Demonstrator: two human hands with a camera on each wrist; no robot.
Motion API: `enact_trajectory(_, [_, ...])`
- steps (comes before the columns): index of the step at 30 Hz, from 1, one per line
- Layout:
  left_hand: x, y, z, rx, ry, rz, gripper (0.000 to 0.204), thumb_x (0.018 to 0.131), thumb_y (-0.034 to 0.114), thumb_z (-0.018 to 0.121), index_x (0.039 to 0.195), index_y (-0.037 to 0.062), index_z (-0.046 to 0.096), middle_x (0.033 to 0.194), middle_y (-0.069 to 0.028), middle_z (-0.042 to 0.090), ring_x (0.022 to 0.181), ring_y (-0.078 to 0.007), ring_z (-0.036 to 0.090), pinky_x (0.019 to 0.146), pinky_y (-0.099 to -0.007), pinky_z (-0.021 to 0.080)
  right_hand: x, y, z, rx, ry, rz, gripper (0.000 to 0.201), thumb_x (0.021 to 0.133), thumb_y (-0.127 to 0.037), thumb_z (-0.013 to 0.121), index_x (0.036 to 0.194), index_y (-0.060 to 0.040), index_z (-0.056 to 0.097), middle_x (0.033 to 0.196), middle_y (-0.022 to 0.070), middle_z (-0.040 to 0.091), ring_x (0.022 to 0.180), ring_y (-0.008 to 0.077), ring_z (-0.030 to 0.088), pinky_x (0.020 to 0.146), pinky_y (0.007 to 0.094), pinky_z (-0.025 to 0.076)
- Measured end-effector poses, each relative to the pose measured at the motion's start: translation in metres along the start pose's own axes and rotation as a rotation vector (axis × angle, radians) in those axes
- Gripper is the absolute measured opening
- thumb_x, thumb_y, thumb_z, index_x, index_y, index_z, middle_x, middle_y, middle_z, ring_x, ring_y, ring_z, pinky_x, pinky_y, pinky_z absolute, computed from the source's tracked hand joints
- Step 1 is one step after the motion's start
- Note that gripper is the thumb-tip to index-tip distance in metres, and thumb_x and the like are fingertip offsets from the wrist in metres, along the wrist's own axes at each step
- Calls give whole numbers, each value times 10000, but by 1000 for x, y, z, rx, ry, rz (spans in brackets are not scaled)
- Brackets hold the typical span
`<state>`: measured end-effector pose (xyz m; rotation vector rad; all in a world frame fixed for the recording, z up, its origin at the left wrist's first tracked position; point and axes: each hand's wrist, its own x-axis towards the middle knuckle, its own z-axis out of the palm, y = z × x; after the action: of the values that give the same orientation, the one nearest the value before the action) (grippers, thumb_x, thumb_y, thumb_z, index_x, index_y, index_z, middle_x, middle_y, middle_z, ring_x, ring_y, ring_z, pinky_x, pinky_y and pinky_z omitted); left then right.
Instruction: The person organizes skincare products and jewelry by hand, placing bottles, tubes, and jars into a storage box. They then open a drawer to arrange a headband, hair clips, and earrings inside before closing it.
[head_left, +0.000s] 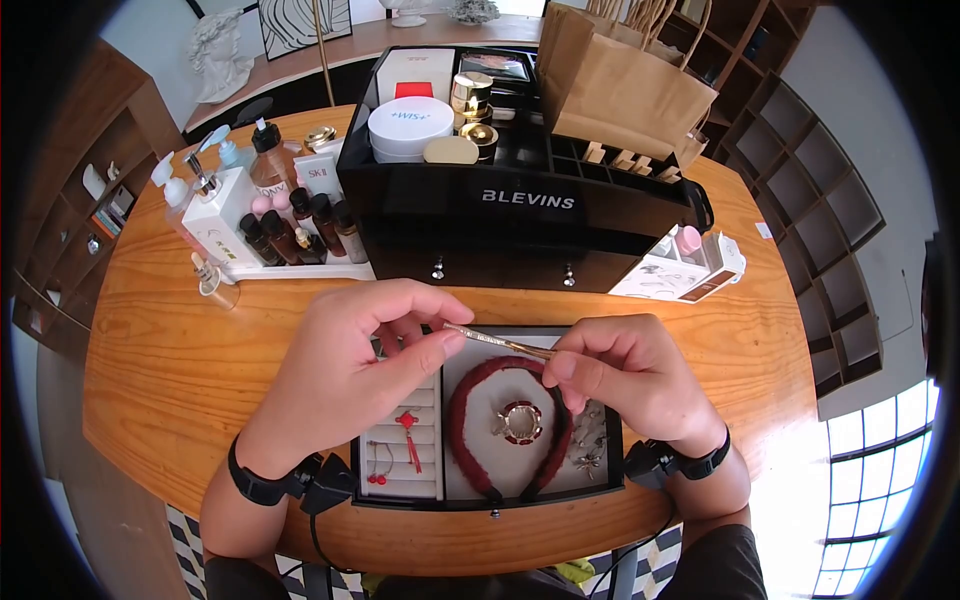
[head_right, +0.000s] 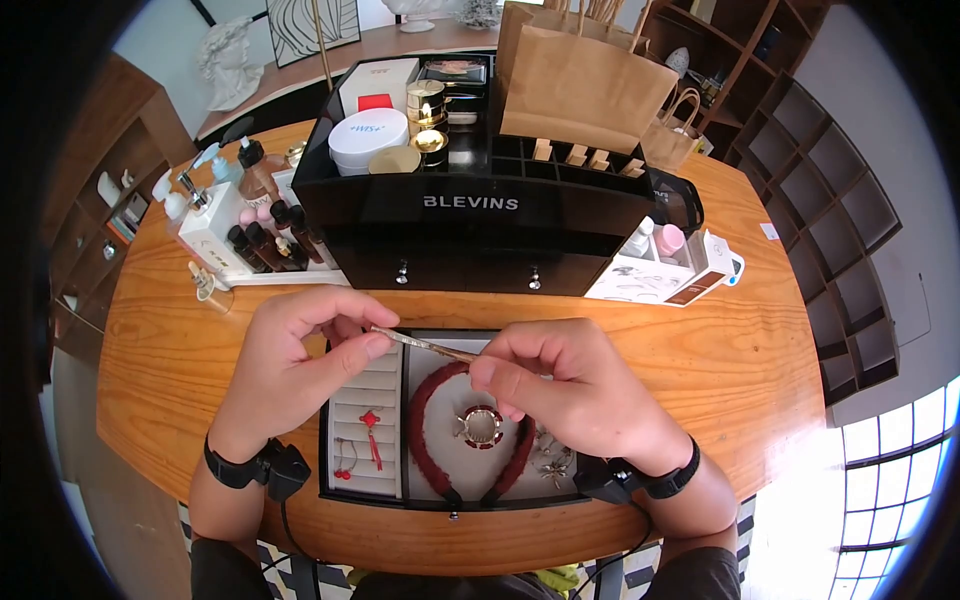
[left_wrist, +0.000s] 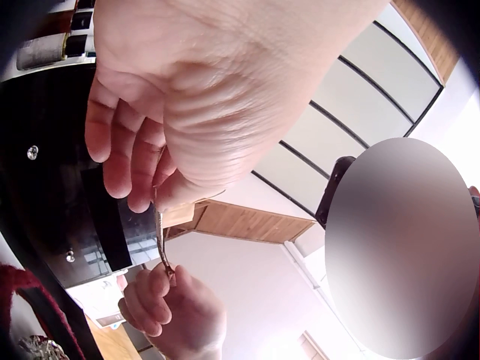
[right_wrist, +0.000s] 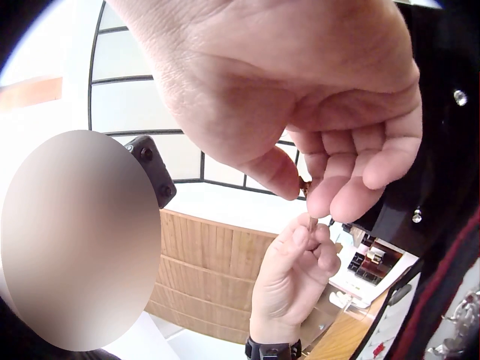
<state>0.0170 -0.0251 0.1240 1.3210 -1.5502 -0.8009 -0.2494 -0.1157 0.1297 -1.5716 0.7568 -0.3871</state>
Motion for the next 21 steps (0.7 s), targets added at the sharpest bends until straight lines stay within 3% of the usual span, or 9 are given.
enact_trajectory(12, [0,2,-1,44,-51,-57,176,902,56,808,1068,5,783,897,-31,747,739,-77,627,696,-237,501,0,2,0,3,4,-30,198,1051,-162,699,996,24,737,762,-19,671,698,26,586,599,215,445])
enact_trajectory(21, [-2,4,2,77,-10,10,152,896,39,811,1043,2,801,886,-65,782,737,-91,663,687,-249,520,0,1,2,4,33,-23,184,1048,-148,703,1006,28,738,764,-16,668,710,26,576,622,220,451])
